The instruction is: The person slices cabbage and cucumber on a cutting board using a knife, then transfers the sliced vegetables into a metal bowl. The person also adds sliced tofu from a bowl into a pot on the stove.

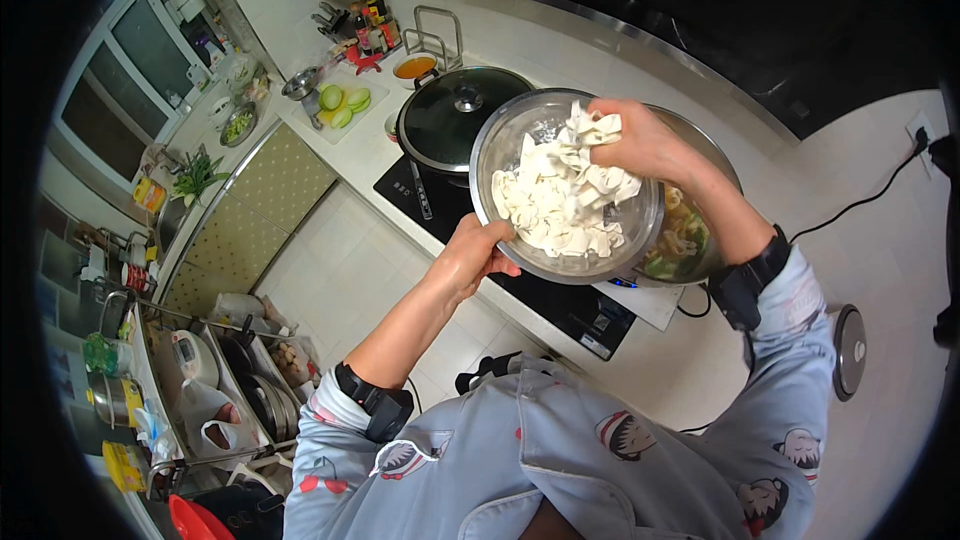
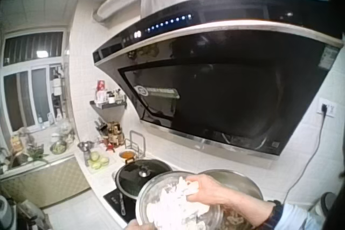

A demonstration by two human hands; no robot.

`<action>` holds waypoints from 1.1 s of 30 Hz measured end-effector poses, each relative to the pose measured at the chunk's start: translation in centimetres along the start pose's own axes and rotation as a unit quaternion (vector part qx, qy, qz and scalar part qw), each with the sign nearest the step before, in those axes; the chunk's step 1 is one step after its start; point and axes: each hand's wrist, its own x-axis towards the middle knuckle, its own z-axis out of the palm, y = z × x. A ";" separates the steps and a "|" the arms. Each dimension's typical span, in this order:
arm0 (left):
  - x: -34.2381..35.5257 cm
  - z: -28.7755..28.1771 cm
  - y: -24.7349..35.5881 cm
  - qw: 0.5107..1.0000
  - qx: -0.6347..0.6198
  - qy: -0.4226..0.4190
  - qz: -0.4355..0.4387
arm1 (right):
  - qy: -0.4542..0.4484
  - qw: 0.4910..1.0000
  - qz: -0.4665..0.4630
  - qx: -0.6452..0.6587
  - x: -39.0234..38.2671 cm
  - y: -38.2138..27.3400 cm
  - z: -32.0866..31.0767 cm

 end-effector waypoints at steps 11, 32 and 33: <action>-0.3 -1.1 0.5 1.000 -0.003 0.021 0.003 | 0.025 0.994 -0.014 -0.110 1.5 2.1 0.7; -0.4 -4.1 1.0 0.995 -0.036 0.082 0.036 | 0.059 0.907 0.014 0.417 1.7 1.7 -2.8; -0.5 -4.6 1.0 0.994 -0.027 0.093 0.045 | 0.071 0.894 0.003 0.443 1.3 1.9 -3.9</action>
